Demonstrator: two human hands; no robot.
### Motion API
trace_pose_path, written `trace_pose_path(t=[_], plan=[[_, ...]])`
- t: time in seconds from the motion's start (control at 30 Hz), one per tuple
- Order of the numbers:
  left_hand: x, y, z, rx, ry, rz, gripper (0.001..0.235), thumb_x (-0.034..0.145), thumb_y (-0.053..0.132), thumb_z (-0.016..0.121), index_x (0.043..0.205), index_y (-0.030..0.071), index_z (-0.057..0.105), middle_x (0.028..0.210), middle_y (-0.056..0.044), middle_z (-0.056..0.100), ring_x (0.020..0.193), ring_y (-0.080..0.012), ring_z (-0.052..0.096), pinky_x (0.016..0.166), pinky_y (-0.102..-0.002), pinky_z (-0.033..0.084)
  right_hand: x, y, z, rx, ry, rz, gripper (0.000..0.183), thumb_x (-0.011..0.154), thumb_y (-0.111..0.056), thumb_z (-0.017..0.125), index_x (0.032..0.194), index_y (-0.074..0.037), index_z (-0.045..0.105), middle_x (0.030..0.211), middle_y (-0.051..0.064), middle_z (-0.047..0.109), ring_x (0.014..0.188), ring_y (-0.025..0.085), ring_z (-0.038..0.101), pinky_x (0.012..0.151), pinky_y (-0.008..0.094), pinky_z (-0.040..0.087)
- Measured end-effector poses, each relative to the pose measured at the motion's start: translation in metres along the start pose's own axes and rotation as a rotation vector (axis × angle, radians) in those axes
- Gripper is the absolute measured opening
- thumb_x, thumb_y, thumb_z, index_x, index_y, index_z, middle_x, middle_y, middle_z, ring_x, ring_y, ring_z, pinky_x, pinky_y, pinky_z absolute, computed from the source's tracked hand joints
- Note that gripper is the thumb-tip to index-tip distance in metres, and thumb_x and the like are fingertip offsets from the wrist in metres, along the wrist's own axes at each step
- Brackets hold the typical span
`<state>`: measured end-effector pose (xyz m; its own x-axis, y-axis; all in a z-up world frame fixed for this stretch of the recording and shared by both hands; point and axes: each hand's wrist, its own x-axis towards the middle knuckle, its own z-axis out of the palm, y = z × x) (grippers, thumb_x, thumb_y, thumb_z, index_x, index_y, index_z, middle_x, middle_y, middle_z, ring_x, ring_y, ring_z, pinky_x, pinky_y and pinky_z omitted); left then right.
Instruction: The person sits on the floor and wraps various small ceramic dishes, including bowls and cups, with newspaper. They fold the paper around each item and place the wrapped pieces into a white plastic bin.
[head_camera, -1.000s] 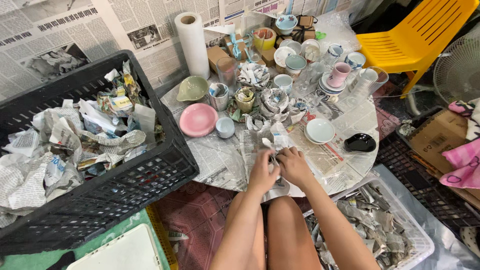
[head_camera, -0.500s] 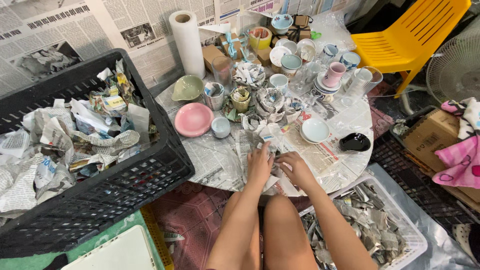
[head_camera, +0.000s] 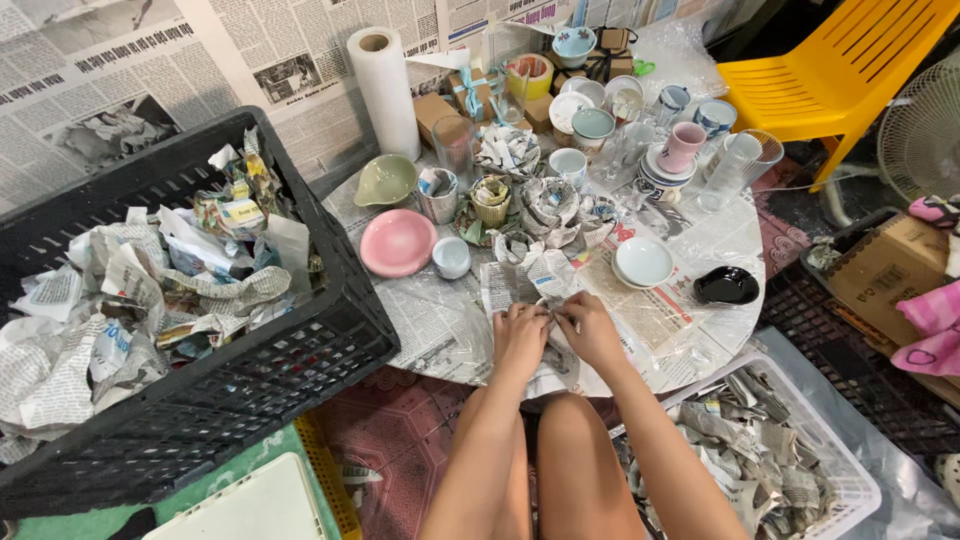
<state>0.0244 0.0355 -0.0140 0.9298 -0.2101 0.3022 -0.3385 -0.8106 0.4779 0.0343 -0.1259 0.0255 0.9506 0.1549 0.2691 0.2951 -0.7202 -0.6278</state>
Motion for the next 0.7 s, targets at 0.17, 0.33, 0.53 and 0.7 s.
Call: trace_pose_path(t=[0.17,0.33,0.53,0.7], plan=[[0.002,0.013,0.004,0.09,0.019,-0.021,0.019,0.09,0.021,0.065,0.099,0.007,0.073,0.118,-0.006,0.063,0.118,-0.029,0.053,0.099,-0.051,0.037,-0.032,-0.016,-0.056,0.185,-0.248,-0.147,0.068,0.065,-0.022,0.091,0.125,-0.009,0.064,0.137,0.019,0.052,0.131,0.043,0.046,0.104,0.05,0.039],[0.005,0.016,-0.002,-0.016,0.035,-0.081,0.026,0.099,0.025,0.056,0.114,0.009,0.068,0.121,-0.008,0.064,0.118,-0.0306,0.052,0.098,-0.054,0.034,-0.063,-0.033,-0.057,0.14,-0.171,-0.173,0.064,0.06,-0.022,0.091,0.118,-0.012,0.067,0.142,0.019,0.046,0.133,0.043,0.041,0.109,0.054,0.036],[0.004,0.013,-0.022,-0.361,-0.076,-0.194,0.041,0.105,0.03,0.035,0.136,0.019,0.058,0.134,-0.006,0.065,0.134,-0.0251,0.048,0.112,-0.055,0.024,-0.056,-0.019,-0.013,0.068,0.091,-0.319,0.02,0.072,-0.008,0.082,0.088,-0.009,0.069,0.138,0.014,0.06,0.132,0.04,0.051,0.108,0.052,0.041],[0.004,0.01,-0.039,-0.373,-0.261,-0.219,0.054,0.104,0.048,0.035,0.149,0.021,0.048,0.141,-0.01,0.057,0.145,-0.0277,0.037,0.118,-0.068,-0.007,-0.033,0.006,0.011,0.356,0.215,0.122,0.01,0.09,0.0,0.072,0.099,0.0,0.067,0.118,0.014,0.072,0.1,0.03,0.073,0.089,0.038,0.057]])
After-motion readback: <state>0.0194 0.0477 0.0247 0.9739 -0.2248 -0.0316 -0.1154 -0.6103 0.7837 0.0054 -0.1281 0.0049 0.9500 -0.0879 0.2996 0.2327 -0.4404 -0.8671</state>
